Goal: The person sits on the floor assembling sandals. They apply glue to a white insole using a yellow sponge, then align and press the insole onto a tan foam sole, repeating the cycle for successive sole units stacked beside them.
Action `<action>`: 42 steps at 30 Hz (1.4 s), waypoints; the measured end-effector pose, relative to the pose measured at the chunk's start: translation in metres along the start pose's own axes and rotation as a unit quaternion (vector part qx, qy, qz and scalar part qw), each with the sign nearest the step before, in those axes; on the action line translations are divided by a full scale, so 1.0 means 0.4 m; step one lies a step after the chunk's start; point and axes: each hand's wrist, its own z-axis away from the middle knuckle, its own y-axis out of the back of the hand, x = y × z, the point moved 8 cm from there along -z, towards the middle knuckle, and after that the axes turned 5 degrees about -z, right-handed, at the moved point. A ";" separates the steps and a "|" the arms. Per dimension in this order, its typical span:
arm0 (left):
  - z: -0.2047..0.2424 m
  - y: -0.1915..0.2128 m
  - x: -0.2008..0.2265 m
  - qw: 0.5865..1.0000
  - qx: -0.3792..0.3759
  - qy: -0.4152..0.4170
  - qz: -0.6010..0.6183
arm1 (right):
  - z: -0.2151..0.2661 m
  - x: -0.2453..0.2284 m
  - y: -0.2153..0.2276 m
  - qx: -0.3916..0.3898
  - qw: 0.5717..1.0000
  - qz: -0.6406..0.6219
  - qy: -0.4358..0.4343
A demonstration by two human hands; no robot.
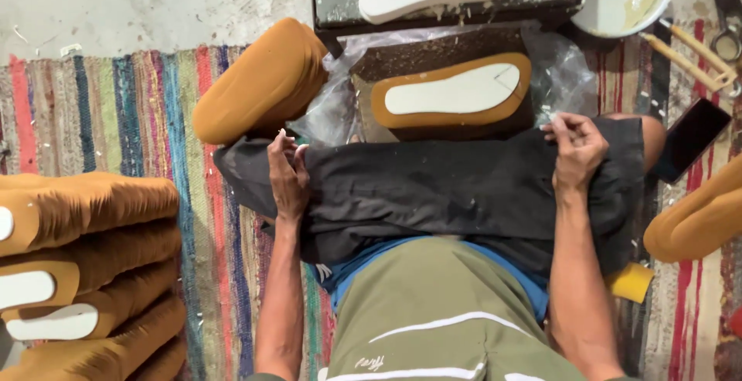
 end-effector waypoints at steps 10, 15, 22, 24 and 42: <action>0.063 0.025 0.077 0.988 0.007 -0.129 -0.091 | 0.123 -0.177 -0.127 -0.072 0.916 0.345 0.192; 0.043 0.016 0.079 0.983 -0.035 -0.126 -0.127 | 0.146 -0.143 -0.142 -0.139 0.802 0.514 0.271; 0.085 0.020 0.053 0.982 -0.052 -0.137 -0.123 | 0.190 -0.204 -0.152 -0.156 0.802 0.515 0.261; 0.125 0.037 0.047 0.987 -0.049 -0.137 -0.064 | 0.236 -0.234 -0.157 -0.160 0.787 0.515 0.298; 0.229 0.190 0.089 0.983 0.127 -0.130 -0.011 | 0.500 -0.535 -0.167 -0.051 0.763 0.520 0.381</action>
